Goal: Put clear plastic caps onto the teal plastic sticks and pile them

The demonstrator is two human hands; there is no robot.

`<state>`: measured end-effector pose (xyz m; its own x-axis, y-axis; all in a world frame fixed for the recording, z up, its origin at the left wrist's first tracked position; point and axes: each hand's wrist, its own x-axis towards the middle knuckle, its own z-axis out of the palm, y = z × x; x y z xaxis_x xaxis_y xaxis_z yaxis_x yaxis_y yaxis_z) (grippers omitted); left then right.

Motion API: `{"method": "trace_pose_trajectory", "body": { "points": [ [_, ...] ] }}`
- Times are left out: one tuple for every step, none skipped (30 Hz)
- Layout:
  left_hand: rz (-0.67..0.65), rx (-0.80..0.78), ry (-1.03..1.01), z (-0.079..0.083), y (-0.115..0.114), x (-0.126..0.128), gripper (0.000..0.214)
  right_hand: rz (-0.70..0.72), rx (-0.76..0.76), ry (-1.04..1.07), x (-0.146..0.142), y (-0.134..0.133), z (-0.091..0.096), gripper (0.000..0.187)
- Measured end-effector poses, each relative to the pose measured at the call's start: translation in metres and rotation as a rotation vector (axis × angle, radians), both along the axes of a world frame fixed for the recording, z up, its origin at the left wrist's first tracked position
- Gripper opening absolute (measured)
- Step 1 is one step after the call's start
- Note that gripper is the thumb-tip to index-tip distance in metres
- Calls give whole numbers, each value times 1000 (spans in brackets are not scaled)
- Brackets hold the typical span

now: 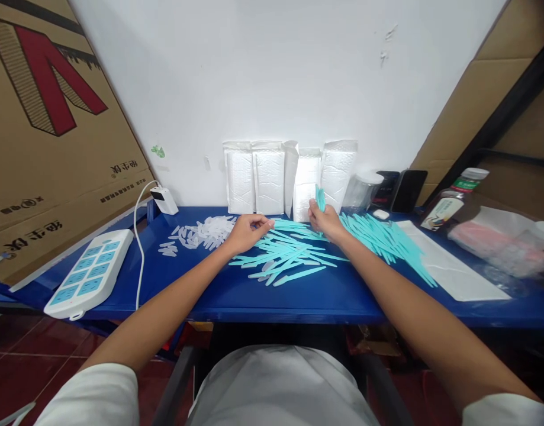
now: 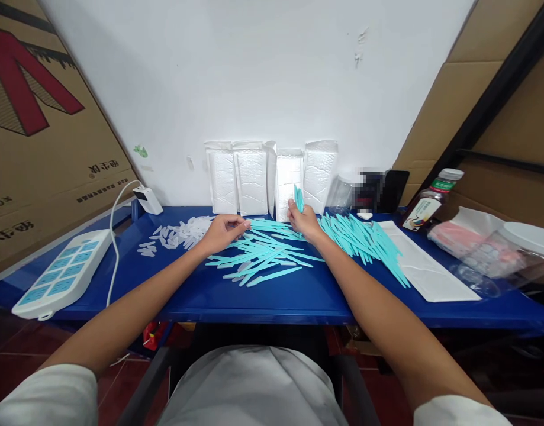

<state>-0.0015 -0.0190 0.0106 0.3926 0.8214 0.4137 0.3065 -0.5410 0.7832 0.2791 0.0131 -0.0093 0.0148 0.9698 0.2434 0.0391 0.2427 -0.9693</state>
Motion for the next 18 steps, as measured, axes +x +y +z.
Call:
{"method": "trace_pose_trajectory", "body": {
  "points": [
    [-1, 0, 0, 0, 0, 0, 48, -46, 34, 4, 6, 3, 2, 68],
    [-1, 0, -1, -1, 1, 0, 48, -100, 68, 5, 12, 7, 3, 68],
    [-1, 1, 0, -1, 1, 0, 49, -159, 98, 0, 19, 10, 4, 67],
    [-2, 3, 1, -1, 1, 0, 49, -219, 120, -8, 25, 13, 4, 67],
    [-4, 5, 5, -1, 2, 0, 49, -276, 135, -18, 30, 16, 2, 68],
    [-5, 8, 8, -2, 2, 0, 49, -328, 140, -30, 33, 19, 0, 68],
    [-6, 12, 11, -2, 2, 0, 49, -368, 137, -44, 36, 21, -3, 70],
    [-6, 15, 14, -3, 2, 0, 48, -391, 131, -61, 37, 23, -6, 71],
    [-6, 19, 17, -3, 2, 0, 48, -396, 124, -79, 36, 24, -8, 71],
    [-5, 23, 19, -3, 2, 0, 48, -386, 115, -97, 35, 25, -11, 72],
    [-4, 25, 21, -3, 2, 0, 47, -369, 107, -111, 33, 25, -12, 71],
    [-2, 27, 23, -4, 2, 0, 47, -351, 98, -122, 30, 25, -13, 70],
    [-3, 26, 27, -3, 2, 0, 47, -336, 87, -130, 28, 25, -14, 69],
    [-6, 24, 31, -3, 2, 0, 47, -327, 71, -135, 25, 25, -15, 67],
    [-8, 22, 35, -3, 2, 0, 48, -319, 53, -138, 23, 25, -16, 66],
    [-11, 18, 38, -2, 1, -1, 48, -311, 38, -141, 22, 25, -17, 65],
    [-10, 16, 41, -2, 1, -1, 48, -303, 27, -142, 20, 25, -18, 64],
    [-8, 14, 43, -1, 1, -1, 49, -297, 18, -143, 20, 26, -19, 64]
  ]
}}
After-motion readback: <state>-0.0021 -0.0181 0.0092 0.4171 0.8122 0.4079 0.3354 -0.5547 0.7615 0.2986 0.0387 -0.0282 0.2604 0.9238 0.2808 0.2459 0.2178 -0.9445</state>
